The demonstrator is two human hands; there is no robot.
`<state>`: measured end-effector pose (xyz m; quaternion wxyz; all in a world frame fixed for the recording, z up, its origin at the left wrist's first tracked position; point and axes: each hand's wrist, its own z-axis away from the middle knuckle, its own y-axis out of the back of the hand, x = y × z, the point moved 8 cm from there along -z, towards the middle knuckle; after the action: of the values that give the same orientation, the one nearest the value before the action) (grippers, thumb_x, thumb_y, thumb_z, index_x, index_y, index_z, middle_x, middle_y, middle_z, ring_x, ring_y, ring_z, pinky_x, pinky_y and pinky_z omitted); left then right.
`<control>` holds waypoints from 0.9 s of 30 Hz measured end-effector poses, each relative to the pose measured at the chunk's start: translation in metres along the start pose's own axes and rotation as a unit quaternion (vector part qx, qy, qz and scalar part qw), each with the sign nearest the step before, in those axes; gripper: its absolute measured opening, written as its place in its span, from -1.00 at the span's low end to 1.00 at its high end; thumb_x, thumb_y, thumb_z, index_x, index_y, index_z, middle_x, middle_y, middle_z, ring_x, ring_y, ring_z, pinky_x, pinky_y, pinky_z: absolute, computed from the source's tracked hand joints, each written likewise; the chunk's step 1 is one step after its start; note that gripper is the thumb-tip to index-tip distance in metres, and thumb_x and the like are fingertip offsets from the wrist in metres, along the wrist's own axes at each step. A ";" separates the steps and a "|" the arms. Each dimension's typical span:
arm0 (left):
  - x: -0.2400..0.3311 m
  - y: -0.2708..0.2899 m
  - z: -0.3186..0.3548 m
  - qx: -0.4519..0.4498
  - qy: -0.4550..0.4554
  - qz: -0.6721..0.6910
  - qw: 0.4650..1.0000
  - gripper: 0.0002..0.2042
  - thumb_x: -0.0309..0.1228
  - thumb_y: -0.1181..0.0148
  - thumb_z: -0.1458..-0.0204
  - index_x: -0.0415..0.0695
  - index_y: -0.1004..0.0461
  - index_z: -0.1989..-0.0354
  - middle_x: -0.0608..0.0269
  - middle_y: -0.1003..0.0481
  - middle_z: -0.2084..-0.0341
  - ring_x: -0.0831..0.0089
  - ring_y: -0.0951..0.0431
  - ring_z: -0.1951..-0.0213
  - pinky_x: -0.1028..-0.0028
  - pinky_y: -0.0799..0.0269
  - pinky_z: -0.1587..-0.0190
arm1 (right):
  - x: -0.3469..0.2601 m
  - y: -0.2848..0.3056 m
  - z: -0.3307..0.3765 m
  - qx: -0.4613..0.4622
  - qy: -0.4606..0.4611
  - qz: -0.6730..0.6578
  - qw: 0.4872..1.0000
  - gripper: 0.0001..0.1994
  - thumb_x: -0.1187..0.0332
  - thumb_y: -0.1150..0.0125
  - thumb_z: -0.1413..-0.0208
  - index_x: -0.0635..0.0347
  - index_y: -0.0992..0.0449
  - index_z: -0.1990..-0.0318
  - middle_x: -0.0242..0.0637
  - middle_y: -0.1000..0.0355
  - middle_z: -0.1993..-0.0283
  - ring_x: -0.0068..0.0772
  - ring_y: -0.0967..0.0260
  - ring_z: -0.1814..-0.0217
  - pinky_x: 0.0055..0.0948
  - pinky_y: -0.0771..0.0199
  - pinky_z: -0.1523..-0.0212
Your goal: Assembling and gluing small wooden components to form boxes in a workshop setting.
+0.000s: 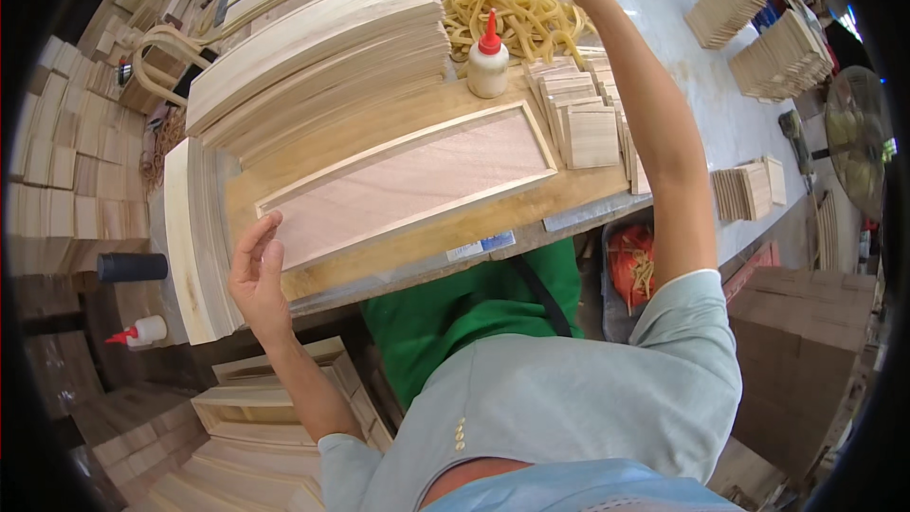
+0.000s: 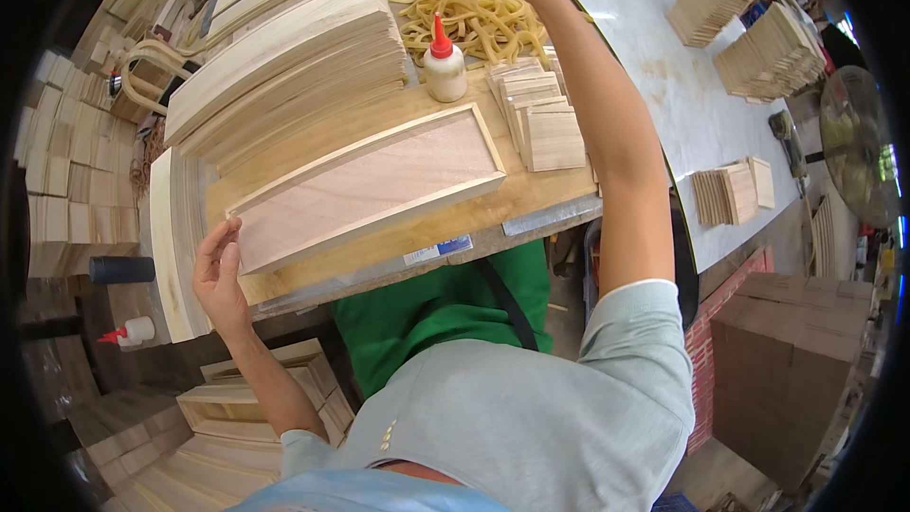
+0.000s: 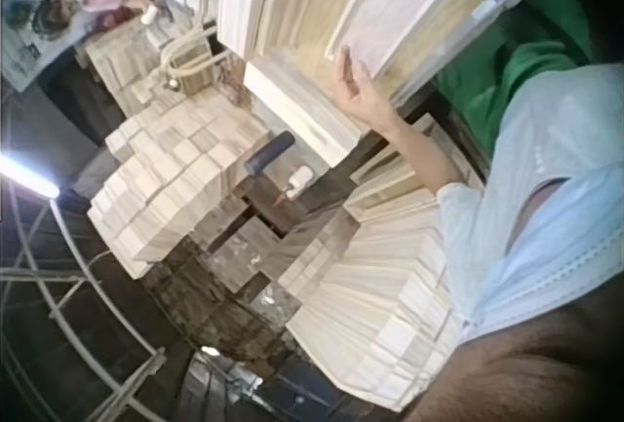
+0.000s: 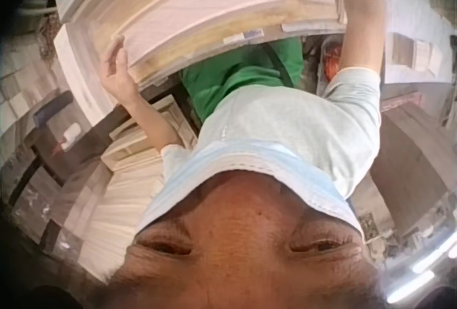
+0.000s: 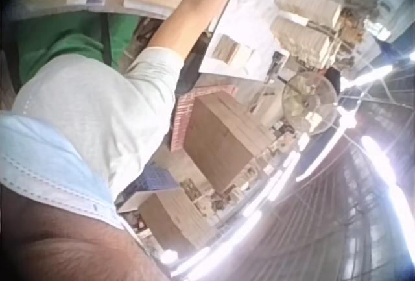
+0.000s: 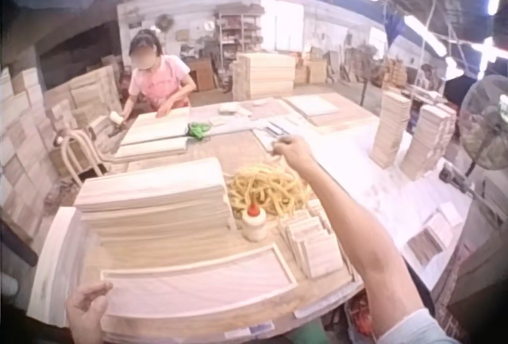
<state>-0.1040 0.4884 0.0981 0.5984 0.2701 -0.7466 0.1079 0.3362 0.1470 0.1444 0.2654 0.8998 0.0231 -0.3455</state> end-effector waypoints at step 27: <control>0.079 0.014 0.048 -0.049 0.061 0.069 0.995 -0.86 -0.55 -0.15 0.02 -0.24 -0.52 0.27 0.33 -0.48 0.49 0.73 -0.37 0.49 0.69 -0.22 0.49 | -0.214 -0.056 0.179 -0.040 -0.180 -0.110 0.977 -0.63 0.49 -0.20 -0.03 0.36 -0.46 -0.04 -0.39 -0.36 0.34 -0.61 -0.31 0.35 -0.64 -0.31 0.30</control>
<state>-0.1623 0.4555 0.1631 0.6466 0.1814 -0.7297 0.1288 0.0513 0.1366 0.1434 0.2616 0.8032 0.0876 -0.5279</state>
